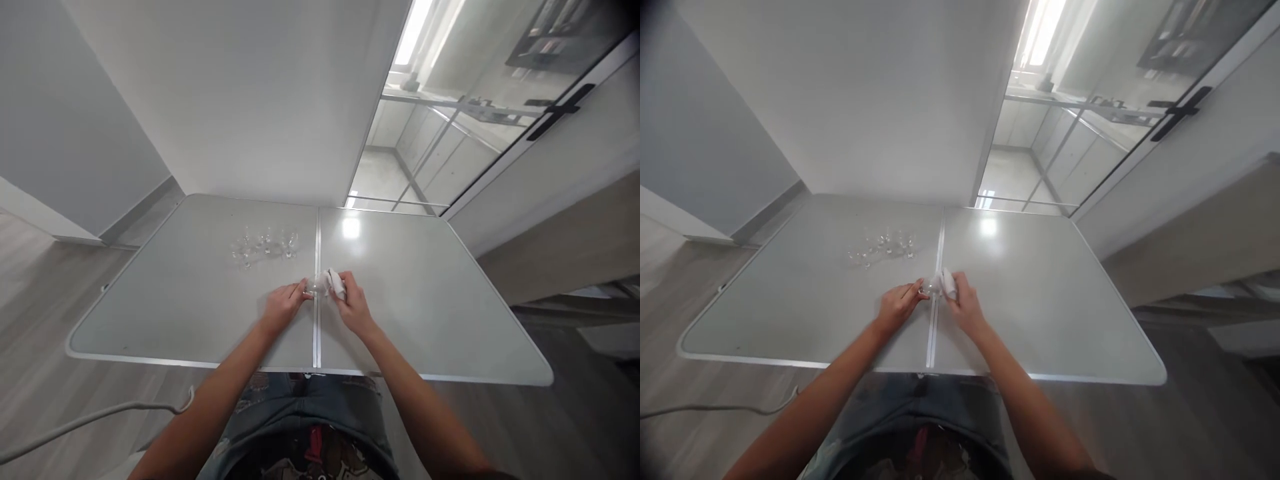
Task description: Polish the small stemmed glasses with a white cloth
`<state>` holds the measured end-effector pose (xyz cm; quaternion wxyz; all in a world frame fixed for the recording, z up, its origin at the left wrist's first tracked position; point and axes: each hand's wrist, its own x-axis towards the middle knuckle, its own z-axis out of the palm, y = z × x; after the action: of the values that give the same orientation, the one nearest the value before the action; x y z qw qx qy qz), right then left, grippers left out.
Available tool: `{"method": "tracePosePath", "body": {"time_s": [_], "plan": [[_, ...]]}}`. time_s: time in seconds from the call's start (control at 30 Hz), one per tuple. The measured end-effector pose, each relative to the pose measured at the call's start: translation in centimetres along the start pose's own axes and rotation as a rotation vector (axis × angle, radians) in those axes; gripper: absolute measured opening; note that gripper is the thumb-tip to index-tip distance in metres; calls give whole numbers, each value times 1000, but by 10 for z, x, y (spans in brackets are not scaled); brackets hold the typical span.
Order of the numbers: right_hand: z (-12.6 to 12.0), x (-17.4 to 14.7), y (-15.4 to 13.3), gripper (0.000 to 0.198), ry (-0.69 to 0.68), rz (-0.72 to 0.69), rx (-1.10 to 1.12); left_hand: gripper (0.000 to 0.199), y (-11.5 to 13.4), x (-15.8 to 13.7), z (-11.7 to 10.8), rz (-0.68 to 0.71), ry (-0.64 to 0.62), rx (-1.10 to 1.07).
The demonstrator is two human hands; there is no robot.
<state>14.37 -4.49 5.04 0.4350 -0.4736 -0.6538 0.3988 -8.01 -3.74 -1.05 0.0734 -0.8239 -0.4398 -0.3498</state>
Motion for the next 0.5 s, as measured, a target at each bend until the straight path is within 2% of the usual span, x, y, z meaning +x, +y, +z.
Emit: {"method": "tracePosePath", "body": {"time_s": [0.07, 0.13, 0.27, 0.33, 0.43, 0.5], "plan": [[-5, 1, -2, 20, -117, 40, 145, 33, 1, 2, -1, 67, -21, -26], [-10, 2, -5, 21, -200, 67, 242, 32, 2, 3, -3, 76, -44, -54], [-23, 2, -7, 19, -318, 20, 156, 29, 0, 3, -7, 39, -69, -70], [-32, 4, -3, 17, -419, -109, -1, 29, -1, 2, -10, 49, -101, -92], [-45, 11, 7, 14, -591, -382, -197, 28, -3, 2, -11, 84, -145, -190], [-48, 14, 12, 13, -636, -447, -212, 25, -4, 2, -10, 88, -133, -257]]}}
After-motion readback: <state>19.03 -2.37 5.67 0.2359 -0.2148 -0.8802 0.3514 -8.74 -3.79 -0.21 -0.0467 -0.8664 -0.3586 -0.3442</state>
